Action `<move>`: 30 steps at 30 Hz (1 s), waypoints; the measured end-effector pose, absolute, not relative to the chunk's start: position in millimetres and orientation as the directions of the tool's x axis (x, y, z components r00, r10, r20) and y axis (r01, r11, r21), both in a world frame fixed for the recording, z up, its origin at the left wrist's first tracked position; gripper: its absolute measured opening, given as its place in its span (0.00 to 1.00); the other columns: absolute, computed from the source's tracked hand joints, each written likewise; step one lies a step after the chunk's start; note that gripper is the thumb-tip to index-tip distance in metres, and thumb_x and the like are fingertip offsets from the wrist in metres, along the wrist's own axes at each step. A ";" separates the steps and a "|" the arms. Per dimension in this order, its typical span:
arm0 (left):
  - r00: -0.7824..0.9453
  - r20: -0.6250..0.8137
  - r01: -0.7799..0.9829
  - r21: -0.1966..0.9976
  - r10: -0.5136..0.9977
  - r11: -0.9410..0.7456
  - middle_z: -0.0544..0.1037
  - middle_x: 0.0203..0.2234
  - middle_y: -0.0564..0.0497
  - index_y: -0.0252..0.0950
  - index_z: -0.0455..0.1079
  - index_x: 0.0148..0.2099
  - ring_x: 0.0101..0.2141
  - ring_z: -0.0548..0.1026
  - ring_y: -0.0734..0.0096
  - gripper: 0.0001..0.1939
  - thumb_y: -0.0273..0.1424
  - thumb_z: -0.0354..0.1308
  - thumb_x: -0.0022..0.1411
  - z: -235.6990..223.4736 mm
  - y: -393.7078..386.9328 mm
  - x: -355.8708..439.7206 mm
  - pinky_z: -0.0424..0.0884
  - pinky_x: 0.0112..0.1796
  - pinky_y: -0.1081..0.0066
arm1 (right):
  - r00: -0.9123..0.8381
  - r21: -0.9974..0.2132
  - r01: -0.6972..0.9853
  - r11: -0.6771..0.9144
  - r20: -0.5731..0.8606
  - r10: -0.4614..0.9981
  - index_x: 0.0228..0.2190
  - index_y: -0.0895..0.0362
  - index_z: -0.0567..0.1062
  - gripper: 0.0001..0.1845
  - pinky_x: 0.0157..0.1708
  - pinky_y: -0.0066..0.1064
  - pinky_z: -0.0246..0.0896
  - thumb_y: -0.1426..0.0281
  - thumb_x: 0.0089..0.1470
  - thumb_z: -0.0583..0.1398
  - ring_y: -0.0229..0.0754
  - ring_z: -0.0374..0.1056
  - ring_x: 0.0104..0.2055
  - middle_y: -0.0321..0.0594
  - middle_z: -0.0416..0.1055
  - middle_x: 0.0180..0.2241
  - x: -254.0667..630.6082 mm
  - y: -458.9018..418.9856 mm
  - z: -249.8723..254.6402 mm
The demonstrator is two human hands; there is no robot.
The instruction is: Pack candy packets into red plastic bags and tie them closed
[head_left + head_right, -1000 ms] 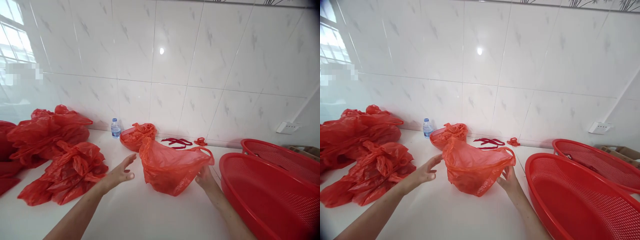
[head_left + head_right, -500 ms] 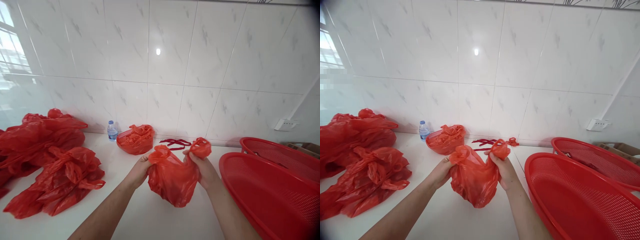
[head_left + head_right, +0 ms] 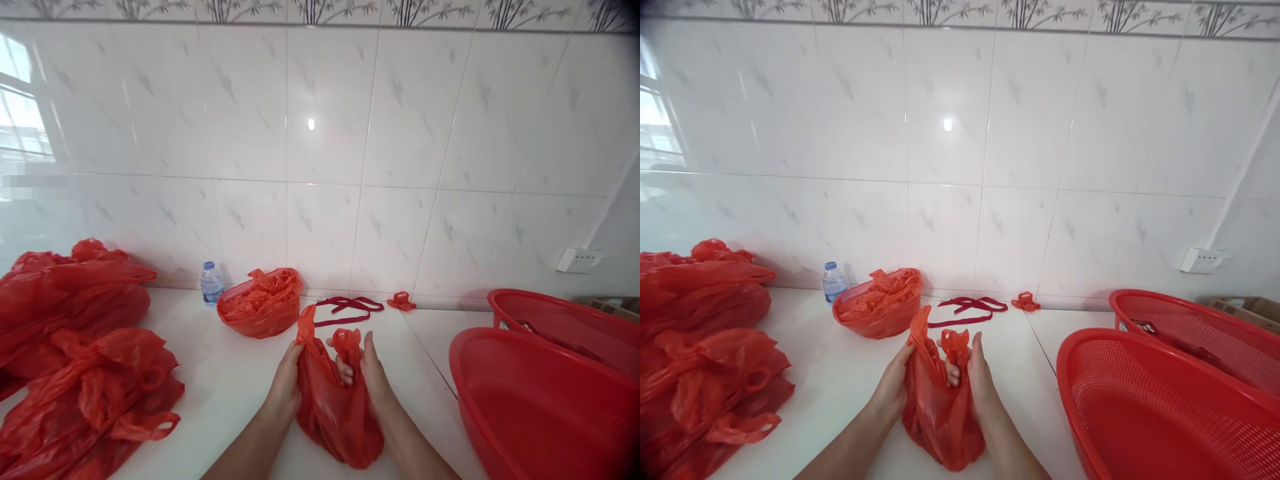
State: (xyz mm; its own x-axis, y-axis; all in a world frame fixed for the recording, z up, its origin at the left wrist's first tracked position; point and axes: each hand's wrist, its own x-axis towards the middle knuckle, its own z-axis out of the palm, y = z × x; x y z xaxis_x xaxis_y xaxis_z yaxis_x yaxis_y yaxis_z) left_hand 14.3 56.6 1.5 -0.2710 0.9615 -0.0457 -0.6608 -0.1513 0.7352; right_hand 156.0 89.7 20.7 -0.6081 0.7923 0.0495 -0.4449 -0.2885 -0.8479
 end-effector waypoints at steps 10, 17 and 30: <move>-0.150 -0.014 -0.614 0.785 0.989 -0.083 0.69 0.22 0.58 0.38 0.59 0.33 0.21 0.68 0.78 0.10 0.33 0.59 0.53 -11.8 55.5 18.4 0.64 0.25 0.77 | -0.667 -0.959 -0.215 -0.187 0.005 0.745 0.43 0.57 0.70 0.25 0.18 0.25 0.36 0.54 0.48 0.62 0.29 0.44 0.16 0.27 0.55 0.15 153.8 94.8 5.6; -0.149 0.023 -0.271 0.960 0.989 -0.064 0.72 0.31 0.52 0.40 0.60 0.45 0.27 0.72 0.73 0.15 0.34 0.57 0.55 -16.5 45.3 27.7 0.69 0.29 0.72 | -0.490 -0.963 -0.189 -0.190 -0.075 0.869 0.17 0.57 0.64 0.22 0.17 0.26 0.38 0.53 0.45 0.62 0.30 0.47 0.14 0.28 0.53 0.11 153.1 95.2 -3.3; -0.113 0.449 0.280 0.871 0.887 -0.405 0.74 0.40 0.47 0.38 0.72 0.41 0.41 0.72 0.64 0.13 0.37 0.48 0.64 -4.1 31.3 28.7 0.67 0.45 0.63 | -0.496 -0.933 -0.232 -0.276 -0.131 0.858 0.17 0.56 0.65 0.18 0.17 0.27 0.41 0.57 0.49 0.58 0.32 0.47 0.14 0.30 0.55 0.11 165.5 91.2 0.0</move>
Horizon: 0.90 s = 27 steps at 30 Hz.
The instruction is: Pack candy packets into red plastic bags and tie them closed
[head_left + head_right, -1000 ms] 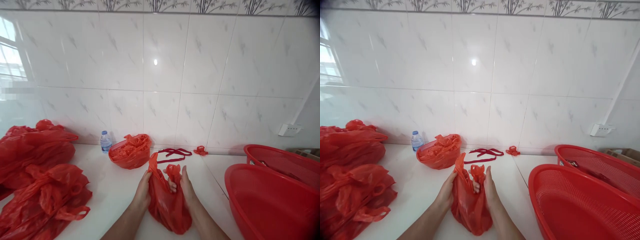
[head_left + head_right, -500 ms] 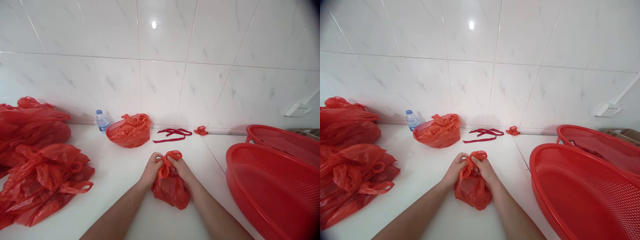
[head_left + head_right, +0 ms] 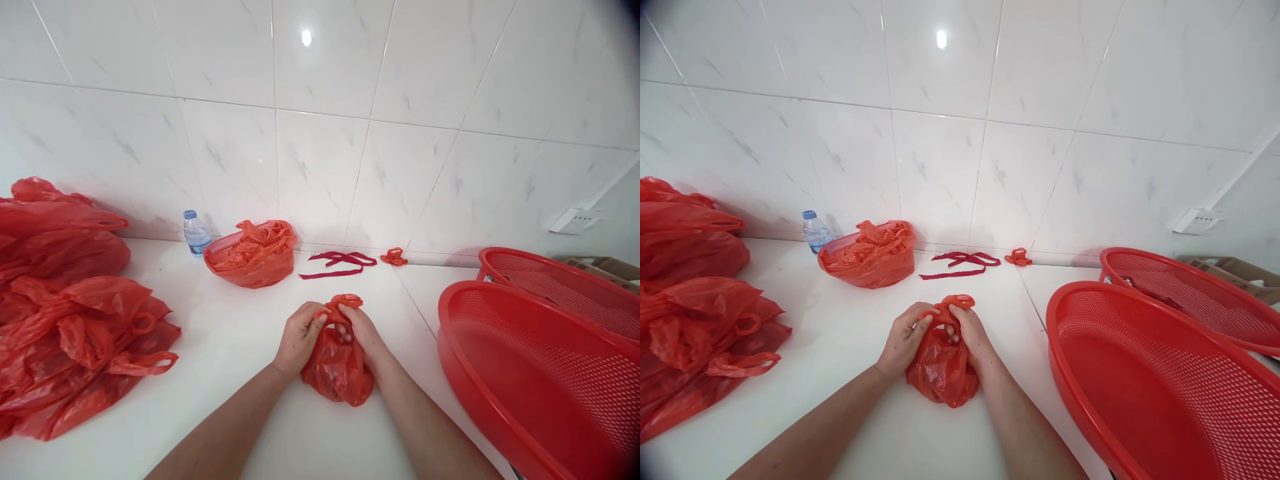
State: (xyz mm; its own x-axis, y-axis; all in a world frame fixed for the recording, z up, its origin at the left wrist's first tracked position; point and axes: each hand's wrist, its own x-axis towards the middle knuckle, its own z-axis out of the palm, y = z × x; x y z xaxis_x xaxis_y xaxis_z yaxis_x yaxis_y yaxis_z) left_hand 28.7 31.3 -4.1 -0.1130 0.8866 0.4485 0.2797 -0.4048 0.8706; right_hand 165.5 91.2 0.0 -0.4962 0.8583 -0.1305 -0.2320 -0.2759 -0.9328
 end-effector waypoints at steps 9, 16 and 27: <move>-0.223 0.130 -0.193 0.966 0.966 -0.174 0.73 0.25 0.53 0.35 0.65 0.31 0.26 0.70 0.72 0.17 0.45 0.52 0.59 -11.9 39.1 21.4 0.67 0.31 0.72 | -0.664 -0.855 -0.328 -0.401 -0.093 0.742 0.22 0.56 0.71 0.25 0.24 0.28 0.54 0.47 0.50 0.55 0.34 0.54 0.19 0.32 0.59 0.16 170.5 92.4 -5.3; -0.193 0.071 -0.308 0.943 0.979 -0.129 0.71 0.25 0.54 0.35 0.65 0.31 0.26 0.69 0.74 0.14 0.42 0.57 0.56 -15.1 43.6 19.7 0.66 0.30 0.74 | -0.665 -0.944 -0.278 -0.177 0.057 0.745 0.43 0.51 0.69 0.23 0.40 0.35 0.62 0.69 0.43 0.66 0.40 0.68 0.37 0.36 0.71 0.37 175.0 94.2 1.3; -0.159 0.237 -0.056 0.967 0.958 -0.248 0.74 0.35 0.50 0.35 0.65 0.31 0.34 0.71 0.71 0.05 0.32 0.57 0.55 -7.8 33.5 32.6 0.68 0.36 0.71 | -0.289 -0.952 0.195 0.234 0.172 0.942 0.29 0.53 0.73 0.06 0.30 0.30 0.58 0.70 0.46 0.56 0.40 0.65 0.29 0.33 0.72 0.27 165.2 95.9 -17.2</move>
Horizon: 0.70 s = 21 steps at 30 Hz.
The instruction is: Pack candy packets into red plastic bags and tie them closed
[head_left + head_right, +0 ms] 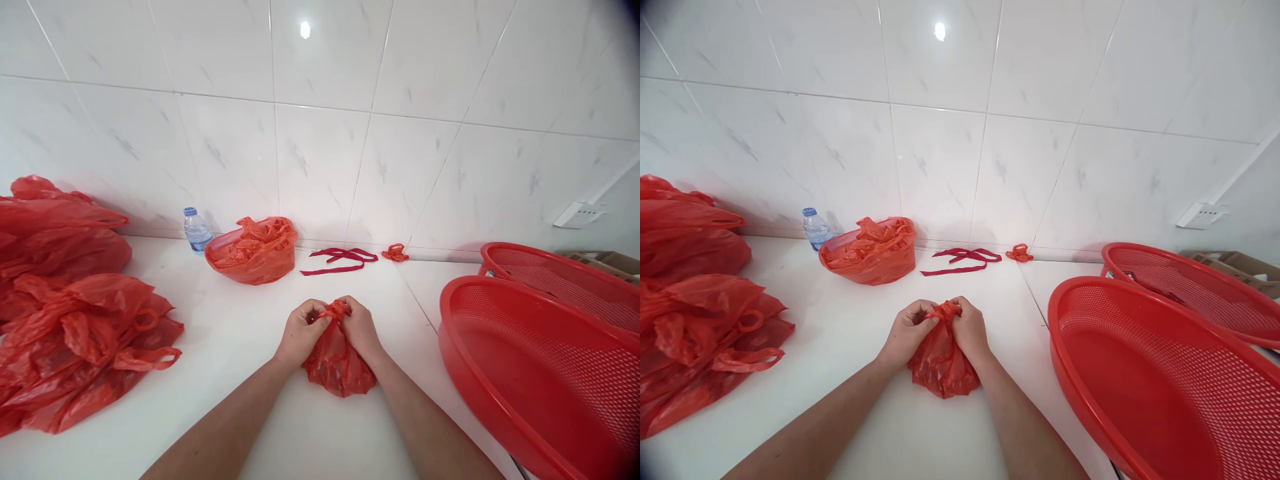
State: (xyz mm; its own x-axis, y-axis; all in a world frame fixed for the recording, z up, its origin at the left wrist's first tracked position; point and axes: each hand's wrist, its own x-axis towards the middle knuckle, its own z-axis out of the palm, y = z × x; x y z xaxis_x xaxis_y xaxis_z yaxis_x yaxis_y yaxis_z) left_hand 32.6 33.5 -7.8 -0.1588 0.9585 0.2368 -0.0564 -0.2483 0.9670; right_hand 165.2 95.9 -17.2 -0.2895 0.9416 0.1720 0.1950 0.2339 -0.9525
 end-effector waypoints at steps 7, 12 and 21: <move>-0.187 0.366 0.276 0.910 0.912 -0.308 0.73 0.35 0.51 0.37 0.66 0.32 0.36 0.71 0.70 0.02 0.27 0.52 0.56 -8.6 31.4 34.1 0.67 0.36 0.71 | -0.460 -0.997 -0.083 0.001 0.039 0.887 0.36 0.55 0.75 0.16 0.31 0.31 0.61 0.72 0.41 0.56 0.40 0.67 0.30 0.37 0.74 0.32 172.3 102.5 -12.0; -0.185 0.542 0.480 0.778 0.820 -0.406 0.71 0.41 0.49 0.37 0.66 0.31 0.42 0.70 0.68 0.05 0.23 0.52 0.55 -10.4 31.2 30.1 0.68 0.41 0.67 | -0.392 -0.978 -0.202 -0.057 0.028 0.920 0.42 0.56 0.73 0.20 0.37 0.35 0.65 0.62 0.48 0.56 0.43 0.69 0.36 0.42 0.74 0.38 183.1 111.6 -9.8; 0.284 0.813 0.621 0.248 0.509 -0.743 0.74 0.36 0.48 0.38 0.63 0.31 0.37 0.71 0.68 0.10 0.17 0.48 0.56 -1.9 4.9 59.6 0.69 0.38 0.65 | 0.073 -0.968 0.177 0.177 0.193 0.979 0.33 0.56 0.76 0.15 0.41 0.34 0.59 0.69 0.42 0.55 0.43 0.67 0.38 0.39 0.74 0.35 222.6 148.6 -24.8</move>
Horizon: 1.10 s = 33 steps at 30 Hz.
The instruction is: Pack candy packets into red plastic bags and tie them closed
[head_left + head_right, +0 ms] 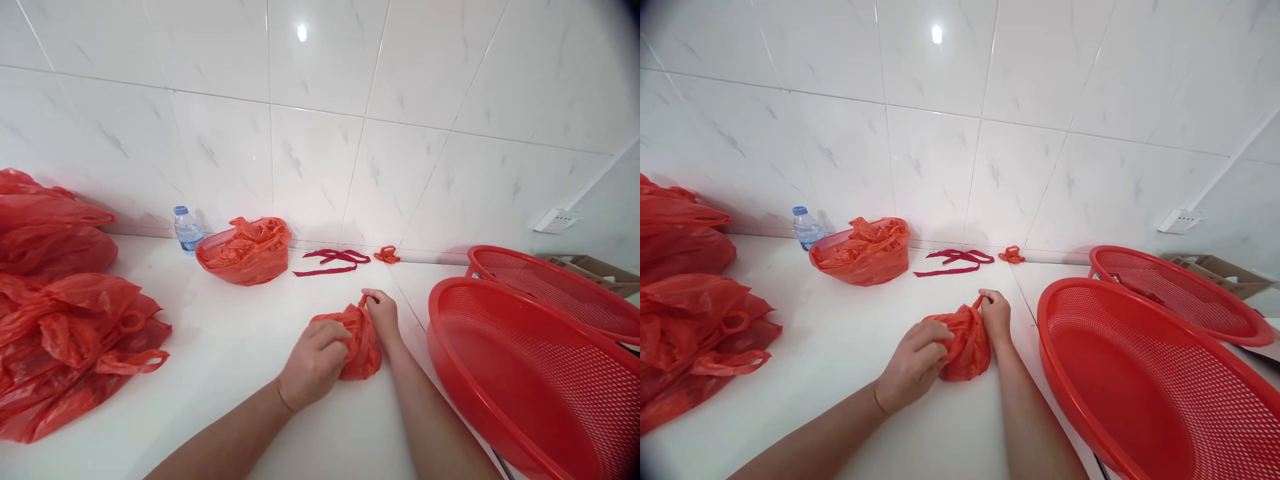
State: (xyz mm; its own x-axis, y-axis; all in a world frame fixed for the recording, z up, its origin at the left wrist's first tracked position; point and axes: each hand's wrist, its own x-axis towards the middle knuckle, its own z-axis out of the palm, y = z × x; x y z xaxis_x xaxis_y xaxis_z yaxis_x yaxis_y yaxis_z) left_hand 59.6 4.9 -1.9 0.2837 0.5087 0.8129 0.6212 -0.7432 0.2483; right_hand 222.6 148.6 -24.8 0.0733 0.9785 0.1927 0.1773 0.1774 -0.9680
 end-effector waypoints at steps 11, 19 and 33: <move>0.375 0.815 0.453 0.254 0.441 -0.854 0.74 0.32 0.48 0.37 0.63 0.35 0.31 0.70 0.72 0.11 0.17 0.48 0.56 -0.8 -19.3 84.9 0.68 0.30 0.71 | 0.150 -0.939 0.295 0.179 0.231 0.961 0.38 0.58 0.75 0.19 0.29 0.30 0.60 0.66 0.43 0.55 0.40 0.65 0.28 0.39 0.73 0.29 240.4 155.2 -30.4; 0.338 0.742 0.469 0.401 0.579 -0.787 0.57 0.58 0.34 0.38 0.51 0.61 0.57 0.57 0.48 0.39 0.50 0.56 0.53 -5.4 -10.9 75.8 0.59 0.53 0.50 | 0.102 -0.945 0.279 0.173 0.208 0.973 0.37 0.58 0.73 0.20 0.28 0.31 0.59 0.59 0.44 0.57 0.41 0.64 0.27 0.38 0.71 0.26 237.0 148.0 -21.5; 0.207 0.569 0.667 0.513 0.796 -0.540 0.78 0.36 0.47 0.40 0.66 0.51 0.37 0.75 0.61 0.22 0.28 0.57 0.53 -24.0 9.1 70.0 0.69 0.41 0.62 | -0.279 -0.851 0.466 0.244 0.120 0.953 0.36 0.53 0.73 0.16 0.37 0.33 0.61 0.58 0.47 0.56 0.44 0.68 0.36 0.37 0.73 0.36 205.6 130.4 -29.4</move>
